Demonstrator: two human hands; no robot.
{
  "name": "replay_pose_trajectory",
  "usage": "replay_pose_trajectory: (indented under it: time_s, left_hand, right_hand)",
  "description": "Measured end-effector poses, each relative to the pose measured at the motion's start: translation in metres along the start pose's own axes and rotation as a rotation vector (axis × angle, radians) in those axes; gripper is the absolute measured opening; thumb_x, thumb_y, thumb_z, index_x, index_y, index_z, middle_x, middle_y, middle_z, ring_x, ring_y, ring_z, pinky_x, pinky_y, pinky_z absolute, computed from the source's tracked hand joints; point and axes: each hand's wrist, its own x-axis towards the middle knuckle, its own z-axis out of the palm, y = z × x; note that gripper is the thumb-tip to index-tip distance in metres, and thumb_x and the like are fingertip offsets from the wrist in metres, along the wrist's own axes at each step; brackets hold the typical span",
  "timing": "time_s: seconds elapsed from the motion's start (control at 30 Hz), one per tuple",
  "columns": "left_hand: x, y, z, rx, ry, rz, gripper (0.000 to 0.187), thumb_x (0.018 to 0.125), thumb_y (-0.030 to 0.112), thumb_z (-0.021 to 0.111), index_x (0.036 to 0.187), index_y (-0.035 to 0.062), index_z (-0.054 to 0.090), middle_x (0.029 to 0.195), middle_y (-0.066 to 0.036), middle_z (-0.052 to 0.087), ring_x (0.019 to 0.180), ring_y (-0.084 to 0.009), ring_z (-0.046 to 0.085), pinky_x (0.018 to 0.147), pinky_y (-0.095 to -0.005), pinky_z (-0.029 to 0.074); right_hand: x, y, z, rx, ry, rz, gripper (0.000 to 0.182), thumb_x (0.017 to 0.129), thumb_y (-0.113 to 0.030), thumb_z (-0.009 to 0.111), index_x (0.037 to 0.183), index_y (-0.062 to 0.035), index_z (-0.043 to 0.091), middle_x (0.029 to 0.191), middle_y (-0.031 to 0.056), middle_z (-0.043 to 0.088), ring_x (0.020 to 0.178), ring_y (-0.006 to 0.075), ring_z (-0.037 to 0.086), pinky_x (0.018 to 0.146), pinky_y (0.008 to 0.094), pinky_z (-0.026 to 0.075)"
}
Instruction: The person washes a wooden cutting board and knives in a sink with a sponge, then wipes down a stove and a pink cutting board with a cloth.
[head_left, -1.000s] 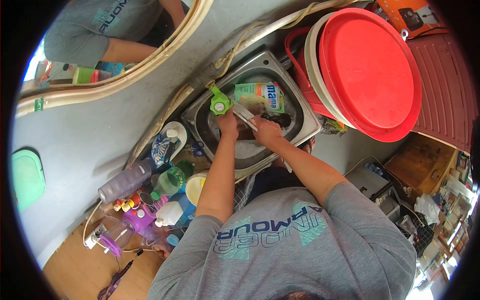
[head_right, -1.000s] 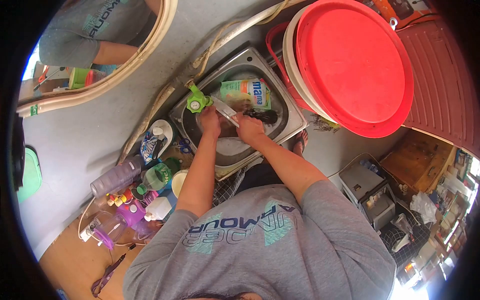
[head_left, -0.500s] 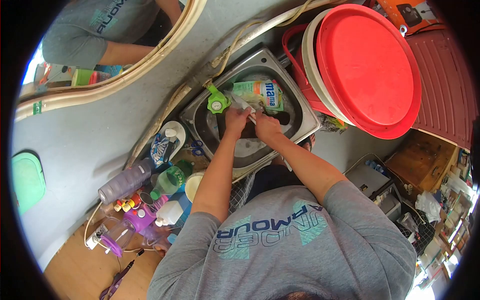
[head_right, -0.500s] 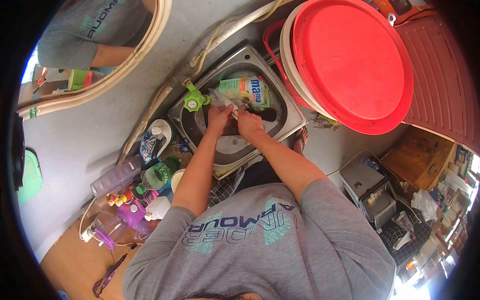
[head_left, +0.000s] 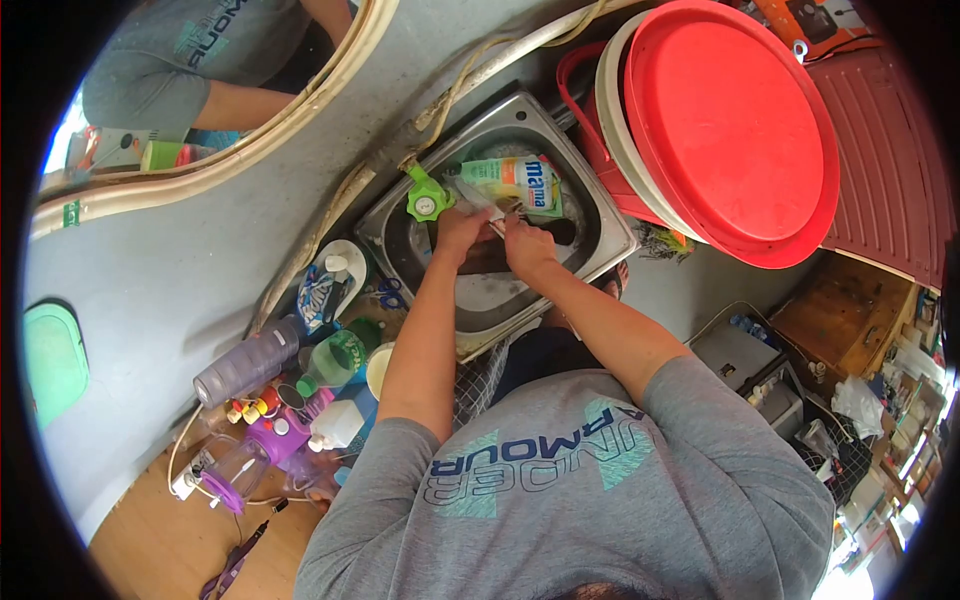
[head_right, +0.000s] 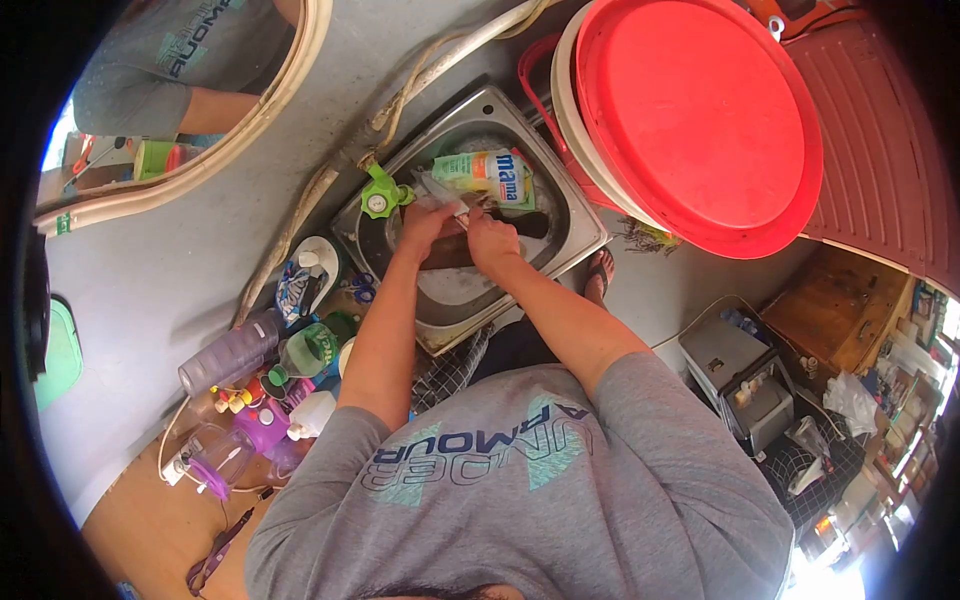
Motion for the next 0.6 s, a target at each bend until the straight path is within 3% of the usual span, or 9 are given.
replay_pose_trajectory:
  time_s: [0.03, 0.07, 0.17, 0.27, 0.33, 0.43, 0.47, 0.53, 0.6]
  left_hand:
    - [-0.001, 0.001, 0.0, -0.082, -0.163, -0.05, 0.026, 0.089, 0.019, 0.067, 0.102, -0.0034, 0.068, 0.084, -0.013, 0.071, 0.065, -0.0211, 0.069, 0.057, -0.0307, 0.057]
    - [-0.003, 0.004, -0.002, -0.081, -0.161, -0.051, 0.026, 0.089, 0.019, 0.067, 0.102, -0.0034, 0.068, 0.084, -0.013, 0.071, 0.065, -0.0211, 0.069, 0.057, -0.0307, 0.057]
    - [-0.005, 0.009, -0.004, -0.196, -0.051, -0.1, 0.027, 0.088, 0.018, 0.069, 0.103, -0.0045, 0.067, 0.084, -0.012, 0.071, 0.063, -0.02, 0.068, 0.058, -0.0309, 0.059]
    - [-0.002, 0.008, -0.002, -0.123, -0.082, 0.032, 0.029, 0.087, 0.017, 0.071, 0.099, -0.0086, 0.065, 0.083, -0.012, 0.07, 0.059, -0.0197, 0.067, 0.055, -0.0305, 0.058]
    - [-0.001, 0.017, -0.005, 0.156, 0.013, -0.131, 0.029, 0.087, 0.02, 0.071, 0.098, -0.0067, 0.066, 0.081, -0.011, 0.07, 0.059, -0.0188, 0.067, 0.056, -0.0302, 0.058]
    - [-0.001, 0.011, -0.005, -0.061, 0.149, -0.004, 0.029, 0.087, 0.023, 0.072, 0.094, -0.0048, 0.067, 0.079, -0.01, 0.069, 0.06, -0.0176, 0.067, 0.054, -0.0301, 0.056]
    - [-0.004, 0.012, -0.003, -0.06, 0.147, -0.004, 0.029, 0.087, 0.023, 0.072, 0.094, -0.0048, 0.067, 0.079, -0.01, 0.069, 0.06, -0.0176, 0.067, 0.054, -0.0301, 0.056]
    - [-0.008, 0.015, -0.002, -0.006, -0.068, -0.072, 0.03, 0.084, 0.025, 0.075, 0.09, -0.0029, 0.067, 0.078, -0.011, 0.069, 0.063, -0.0175, 0.067, 0.054, -0.0315, 0.053]
    - [0.007, -0.001, -0.006, 0.098, 0.074, 0.0, 0.025, 0.084, 0.021, 0.076, 0.089, -0.0024, 0.067, 0.079, -0.011, 0.07, 0.062, -0.0186, 0.067, 0.054, -0.0313, 0.054]
  right_hand:
    - [0.0, 0.002, 0.001, 0.001, 0.0, 0.001, 0.015, 0.091, -0.011, 0.05, 0.104, -0.0044, 0.051, 0.098, 0.0171, 0.068, 0.086, 0.0331, 0.071, 0.072, 0.0449, 0.056]
    - [-0.001, 0.003, 0.001, 0.032, 0.028, -0.004, 0.018, 0.088, -0.009, 0.054, 0.104, -0.0031, 0.05, 0.096, 0.0182, 0.068, 0.085, 0.0346, 0.07, 0.071, 0.0457, 0.056]
    - [0.001, -0.001, 0.001, 0.034, 0.02, -0.003, 0.018, 0.087, -0.008, 0.054, 0.104, -0.0029, 0.05, 0.096, 0.0181, 0.068, 0.086, 0.0346, 0.07, 0.072, 0.0454, 0.056]
    - [0.001, -0.003, 0.0, 0.02, 0.003, 0.012, 0.016, 0.091, -0.01, 0.05, 0.105, -0.0037, 0.051, 0.098, 0.0173, 0.068, 0.089, 0.0333, 0.071, 0.073, 0.0446, 0.056]
    - [0.0, -0.005, 0.002, 0.037, 0.019, 0.006, 0.016, 0.091, -0.01, 0.05, 0.105, -0.0034, 0.051, 0.098, 0.0176, 0.068, 0.089, 0.0334, 0.07, 0.073, 0.0448, 0.056]
    - [-0.002, -0.009, 0.0, 0.021, -0.023, -0.037, 0.017, 0.09, -0.01, 0.05, 0.105, -0.0029, 0.051, 0.098, 0.0179, 0.068, 0.089, 0.0342, 0.07, 0.073, 0.0453, 0.056]
    - [-0.003, -0.01, 0.002, 0.026, 0.014, -0.043, 0.019, 0.086, -0.008, 0.055, 0.104, -0.0027, 0.05, 0.097, 0.0188, 0.068, 0.087, 0.0354, 0.07, 0.072, 0.0464, 0.056]
    - [-0.003, -0.009, 0.003, 0.031, 0.052, -0.047, 0.023, 0.083, -0.006, 0.059, 0.103, -0.0025, 0.049, 0.096, 0.0198, 0.067, 0.085, 0.0367, 0.07, 0.071, 0.0474, 0.055]
    - [-0.004, -0.007, 0.0, 0.022, -0.006, -0.023, 0.018, 0.088, -0.009, 0.054, 0.104, -0.0034, 0.051, 0.097, 0.0172, 0.068, 0.086, 0.0339, 0.071, 0.071, 0.0451, 0.056]
